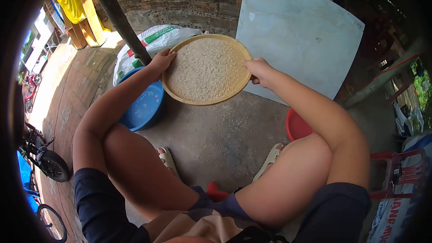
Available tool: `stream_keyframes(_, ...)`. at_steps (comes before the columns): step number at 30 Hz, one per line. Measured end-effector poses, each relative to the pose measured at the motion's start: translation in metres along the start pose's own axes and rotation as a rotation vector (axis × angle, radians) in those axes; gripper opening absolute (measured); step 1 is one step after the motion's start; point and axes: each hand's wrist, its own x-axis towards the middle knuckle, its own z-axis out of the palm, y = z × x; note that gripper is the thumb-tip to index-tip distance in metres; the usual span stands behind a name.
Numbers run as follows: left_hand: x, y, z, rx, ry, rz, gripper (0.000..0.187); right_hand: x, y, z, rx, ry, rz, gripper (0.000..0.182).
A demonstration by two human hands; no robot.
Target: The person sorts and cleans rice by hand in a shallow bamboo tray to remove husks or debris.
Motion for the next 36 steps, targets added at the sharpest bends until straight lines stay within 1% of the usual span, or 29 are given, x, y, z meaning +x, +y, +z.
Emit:
stream_keyframes(1,0.007,-0.005,-0.014,-0.079,-0.051,-0.053,0.034,-0.012,-0.008,0.013,-0.016,-0.064,-0.069,0.02)
stream_keyframes(2,0.005,-0.005,-0.016,-0.087,-0.043,-0.044,0.032,-0.017,-0.011,0.019,-0.03,-0.131,-0.136,0.019)
stream_keyframes(3,0.001,-0.004,-0.018,-0.095,-0.035,-0.036,0.031,-0.013,-0.009,0.014,-0.033,-0.133,-0.137,0.019)
stream_keyframes(5,-0.014,0.01,0.003,-0.131,-0.01,-0.047,0.033,0.003,-0.001,-0.003,-0.058,-0.015,-0.107,0.024)
stream_keyframes(6,0.005,-0.006,0.013,0.033,0.025,0.019,0.033,0.009,0.005,-0.016,-0.039,-0.019,-0.111,0.024)
stream_keyframes(7,-0.014,0.01,0.031,0.095,0.09,0.029,0.034,0.014,0.014,-0.03,-0.027,0.019,-0.079,0.025)
stream_keyframes(9,-0.023,0.021,0.049,0.3,0.095,0.126,0.036,0.018,0.022,-0.029,-0.002,0.055,-0.043,0.026)
stream_keyframes(11,-0.036,0.038,0.039,0.254,0.025,0.051,0.036,0.012,0.03,-0.024,0.074,0.071,0.054,0.03)
stream_keyframes(12,-0.026,0.033,0.024,0.272,-0.032,0.032,0.035,0.009,0.028,-0.016,0.035,0.074,0.053,0.026)
stream_keyframes(13,0.002,0.006,0.012,0.113,-0.047,0.001,0.033,0.004,0.022,-0.007,0.018,0.083,0.054,0.026)
stream_keyframes(14,0.015,-0.007,-0.002,0.075,-0.07,-0.021,0.031,-0.001,0.016,0.002,-0.022,-0.044,-0.022,0.025)
stream_keyframes(15,0.014,-0.009,-0.007,0.043,-0.092,-0.045,0.03,-0.004,0.013,0.004,-0.058,-0.175,-0.095,0.024)
stream_keyframes(16,0.012,-0.012,-0.002,0.037,-0.092,-0.047,0.03,-0.005,0.013,0.0,-0.064,-0.175,-0.093,0.024)
stream_keyframes(18,0.006,-0.013,0.008,0.033,-0.064,-0.012,0.028,-0.004,0.014,-0.008,-0.014,-0.102,-0.092,0.023)
stream_keyframes(19,-0.002,-0.003,0.018,0.072,-0.055,0.016,0.029,0.0,0.019,-0.017,0.005,-0.104,-0.095,0.023)
stream_keyframes(20,-0.012,0.004,0.03,0.142,-0.033,0.014,0.032,0.005,0.027,-0.029,-0.013,-0.014,-0.092,0.023)
stream_keyframes(21,-0.04,0.029,0.042,0.211,-0.011,0.01,0.035,0.008,0.033,-0.033,-0.033,0.077,-0.085,0.023)
stream_keyframes(22,-0.042,0.031,0.043,0.227,-0.014,0.009,0.035,0.007,0.035,-0.029,-0.018,0.075,-0.083,0.023)
stream_keyframes(24,-0.044,0.03,0.049,0.199,-0.072,0.147,0.036,0.0,0.038,-0.029,-0.007,0.16,-0.051,0.022)
stream_keyframes(25,-0.033,0.024,0.038,0.207,-0.095,0.07,0.036,-0.002,0.036,-0.027,-0.02,0.163,-0.046,0.022)
stream_keyframes(27,-0.017,0.011,0.013,-0.062,-0.165,-0.085,0.033,-0.002,0.024,-0.016,-0.049,-0.068,-0.066,0.023)
stream_keyframes(28,-0.009,0.003,0.0,-0.075,-0.146,-0.139,0.035,-0.007,0.017,-0.008,-0.062,-0.064,-0.067,0.023)
stream_keyframes(29,-0.002,-0.006,-0.008,-0.085,-0.125,-0.195,0.036,-0.015,0.009,0.001,-0.064,-0.108,-0.11,0.023)
stream_keyframes(30,0.004,-0.014,-0.011,-0.033,-0.109,-0.162,0.041,-0.019,0.005,0.005,-0.062,-0.155,-0.154,0.023)
stream_keyframes(31,-0.013,-0.001,-0.004,-0.032,-0.104,-0.162,0.041,-0.018,0.005,0.002,-0.061,-0.159,-0.158,0.023)
stream_keyframes(33,-0.045,0.025,0.019,0.036,-0.08,-0.093,0.051,-0.012,0.006,-0.007,-0.045,0.018,-0.133,0.026)
stream_keyframes(34,-0.046,0.026,0.027,0.086,-0.065,-0.057,0.057,-0.004,0.009,-0.016,-0.026,0.01,-0.138,0.026)
stream_keyframes(35,-0.044,0.022,0.035,0.135,-0.052,-0.021,0.062,0.008,0.014,-0.028,0.024,0.054,-0.123,0.028)
stream_keyframes(36,-0.043,0.02,0.042,0.113,-0.089,0.056,0.062,0.013,0.017,-0.031,0.071,0.099,-0.103,0.031)
